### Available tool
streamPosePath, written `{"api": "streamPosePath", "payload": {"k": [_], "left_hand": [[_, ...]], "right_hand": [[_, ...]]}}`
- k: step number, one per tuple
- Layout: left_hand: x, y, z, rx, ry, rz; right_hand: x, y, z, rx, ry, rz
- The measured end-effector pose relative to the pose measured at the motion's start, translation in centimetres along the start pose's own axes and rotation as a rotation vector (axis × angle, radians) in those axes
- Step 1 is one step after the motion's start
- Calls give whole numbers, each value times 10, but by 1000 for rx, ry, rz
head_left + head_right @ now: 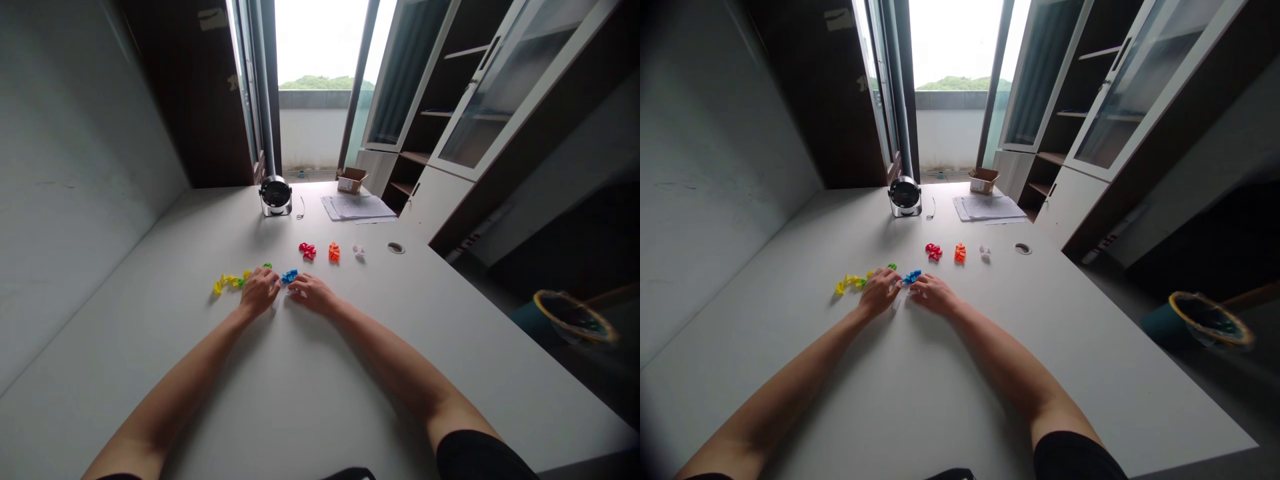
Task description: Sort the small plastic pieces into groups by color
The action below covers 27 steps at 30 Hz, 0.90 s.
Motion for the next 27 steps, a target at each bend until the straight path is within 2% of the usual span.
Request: {"api": "streamPosePath", "payload": {"k": [4,8,12,21,27], "left_hand": [[-10,-12,-6,32,68,-62],[-13,-10,-10,-16,116,-118],[-13,-5,-10,-91,110,-97],[-12,-7,-18,-186,112,-140],[-14,-9,-15,-237,89,-128]], "right_hand": [[-1,-2,2,-1,-9,-28],[-1,-3,4,-31,7,-68],[0,-2,4,-42,12,-67],[-2,-4,5,-40,-20,-86],[-3,-10,1,54,-62,-147]]}}
Point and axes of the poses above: each hand's wrist, its own x-axis towards the middle knuckle, its own z-axis out of the back of the hand, y = z × x, the point moved 6 cm from there along x, towards the middle knuckle, and after that the axes turned 1 degree about x, right-handed, at the moved point
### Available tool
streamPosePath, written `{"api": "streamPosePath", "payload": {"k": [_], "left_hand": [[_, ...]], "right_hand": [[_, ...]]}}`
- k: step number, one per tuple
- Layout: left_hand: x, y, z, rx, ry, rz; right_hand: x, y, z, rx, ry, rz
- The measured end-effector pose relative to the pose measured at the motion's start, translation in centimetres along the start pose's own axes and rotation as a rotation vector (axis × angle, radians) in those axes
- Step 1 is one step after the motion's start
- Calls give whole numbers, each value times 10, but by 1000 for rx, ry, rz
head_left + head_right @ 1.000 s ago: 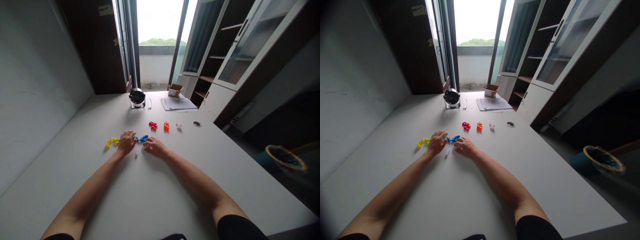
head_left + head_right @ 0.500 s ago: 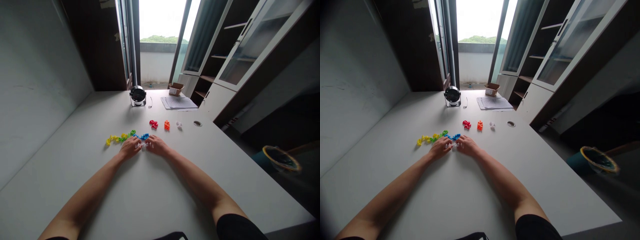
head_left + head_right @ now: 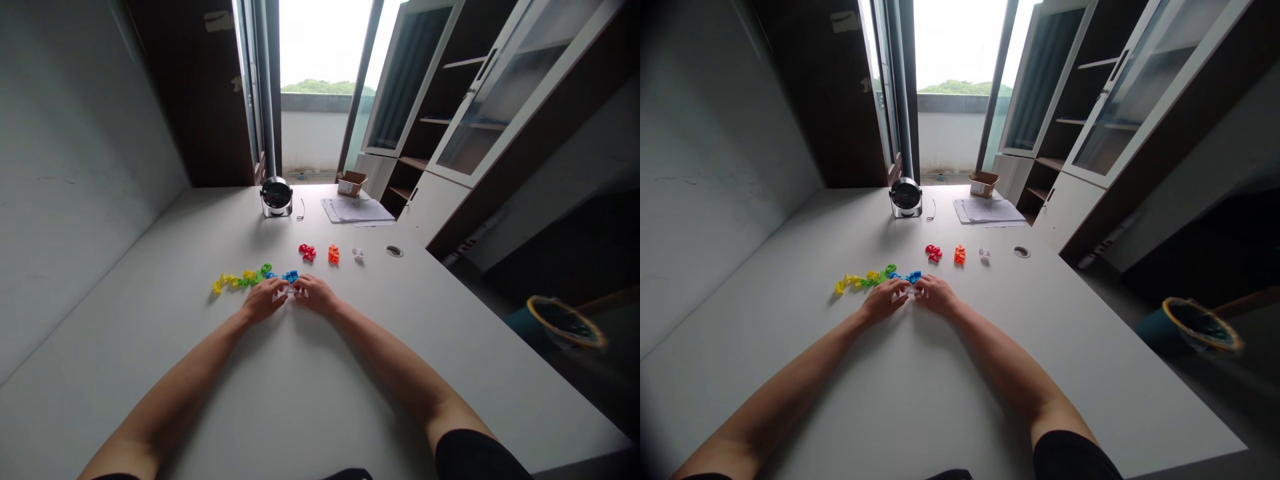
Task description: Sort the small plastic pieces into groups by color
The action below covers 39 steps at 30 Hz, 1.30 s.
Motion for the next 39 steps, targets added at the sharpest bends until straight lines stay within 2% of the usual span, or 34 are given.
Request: {"api": "streamPosePath", "payload": {"k": [5,9,16,20,25,30,35,39], "left_hand": [[0,-8,5,-16,-38,-38],[0,-5,4,-79,-57,-5],[1,13,-5,-437,-29,196],[1,19,-8,-584,-53,250],[3,20,-11,-730,-31,279],[4,19,-12,-775,16,294],[5,20,-12,-759,5,282],[4,17,-11,-757,40,262]], "right_hand": [[2,-2,-3,128,19,-101],[4,-2,-4,168,43,-94],[3,-1,0,150,21,-66],[0,4,4,134,-24,-81],[-1,14,8,71,-52,-5],[-2,14,7,18,-30,36],[-2,12,8,23,-38,14],[-2,11,9,65,-54,-4]]}}
Point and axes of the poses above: each hand's wrist, its own x-axis towards the middle knuckle, its own z-axis out of the back of the hand, y = z × x, the point moved 6 cm from there along x, towards the middle knuckle, and after that the axes turned 1 degree about x, right-handed, at the moved point
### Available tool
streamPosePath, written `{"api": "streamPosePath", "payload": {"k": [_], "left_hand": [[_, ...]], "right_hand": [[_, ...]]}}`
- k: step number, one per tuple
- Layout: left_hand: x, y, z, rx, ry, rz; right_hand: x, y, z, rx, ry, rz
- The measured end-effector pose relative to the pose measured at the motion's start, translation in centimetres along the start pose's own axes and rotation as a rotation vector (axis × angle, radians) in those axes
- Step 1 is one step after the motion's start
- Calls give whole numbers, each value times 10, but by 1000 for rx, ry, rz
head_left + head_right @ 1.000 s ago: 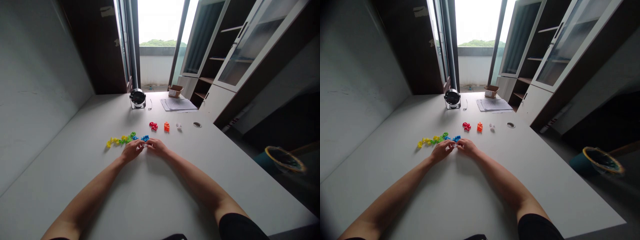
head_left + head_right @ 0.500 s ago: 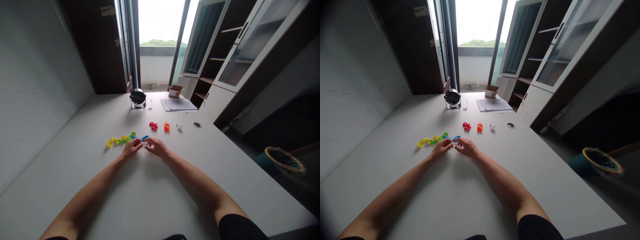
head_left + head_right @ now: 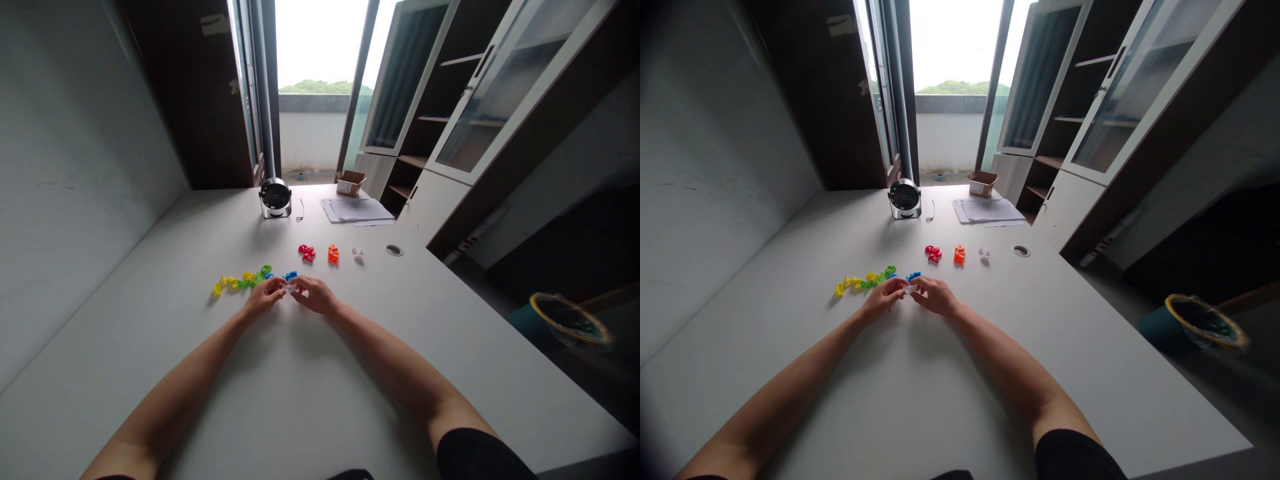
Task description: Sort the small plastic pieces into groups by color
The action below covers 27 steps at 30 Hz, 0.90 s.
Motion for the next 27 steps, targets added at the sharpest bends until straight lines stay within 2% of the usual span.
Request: {"api": "streamPosePath", "payload": {"k": [7,20,27], "left_hand": [[-3,-11,-2,38,41,-35],[-4,-10,-4,67,21,-28],[-6,-17,-4,194,32,-70]], "right_hand": [[0,0,0,33,-7,-12],[2,0,3,45,18,-46],[3,-3,-1,42,37,-65]]}}
Point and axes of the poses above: each hand's wrist, its own x-axis towards the middle knuckle, its own z-axis out of the back of the hand, y = z × x, the point moved 6 cm from there along x, towards the middle knuckle, and after that the axes turned 1 degree about x, right-handed, at the moved point
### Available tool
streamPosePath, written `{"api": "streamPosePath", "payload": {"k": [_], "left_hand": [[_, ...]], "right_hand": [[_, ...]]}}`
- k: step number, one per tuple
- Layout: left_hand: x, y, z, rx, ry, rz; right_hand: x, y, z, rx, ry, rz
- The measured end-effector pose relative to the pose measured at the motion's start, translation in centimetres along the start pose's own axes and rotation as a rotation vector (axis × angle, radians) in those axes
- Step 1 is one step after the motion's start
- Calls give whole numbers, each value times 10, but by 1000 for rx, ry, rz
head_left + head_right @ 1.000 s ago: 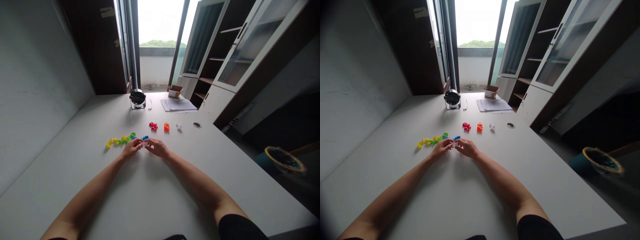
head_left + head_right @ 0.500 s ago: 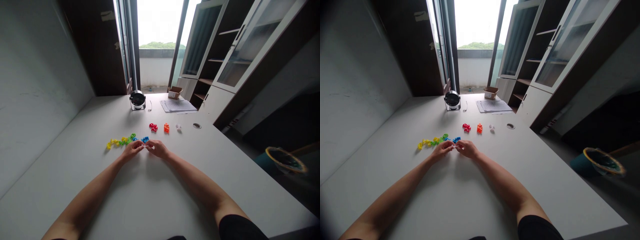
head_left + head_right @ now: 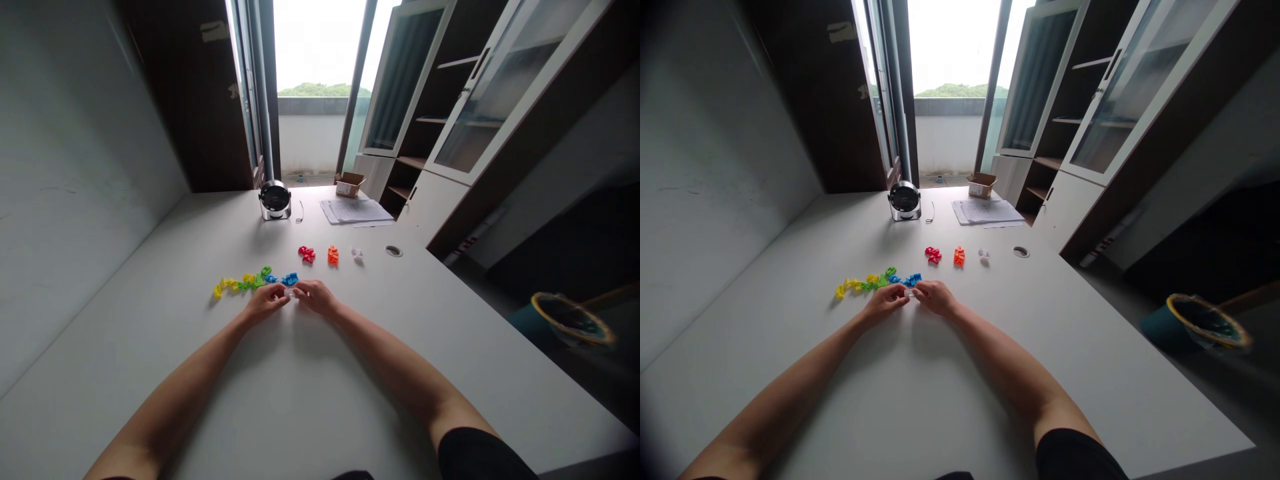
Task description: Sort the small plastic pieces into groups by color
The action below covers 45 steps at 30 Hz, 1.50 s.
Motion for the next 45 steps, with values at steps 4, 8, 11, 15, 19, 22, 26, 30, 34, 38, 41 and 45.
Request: {"api": "streamPosePath", "payload": {"k": [4,8,11,15,19,22,26,30,34,38,41,45], "left_hand": [[0,-2,0,38,-29,-11],[0,-1,0,58,-32,-3],[1,3,1,68,-46,5],[3,9,3,67,-71,17],[3,10,3,97,-63,23],[2,8,4,118,-64,31],[2,7,4,121,-63,32],[4,8,3,117,-44,41],[4,9,2,127,-27,43],[4,10,1,131,-25,40],[4,11,0,123,-21,23],[3,11,-1,52,-26,16]], "right_hand": [[0,2,0,5,-1,-2],[-1,2,2,-22,-20,2],[-2,2,4,-36,-46,1],[-3,6,6,-14,-74,19],[-3,10,4,-16,-55,52],[-3,11,2,-36,-30,66],[-3,11,1,-67,-22,74],[-4,13,2,-92,-22,109],[-4,14,2,-96,-25,157],[-3,11,2,-116,-56,145],[-3,8,3,-110,-80,108],[-3,5,5,-112,-76,82]]}}
Point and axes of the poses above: each hand's wrist, its own x-axis towards the middle knuckle, its own z-axis out of the back of the hand, y = z × x, the point moved 6 cm from there along x, towards the middle knuckle, and after that the axes turned 1 degree about x, right-handed, at the moved point
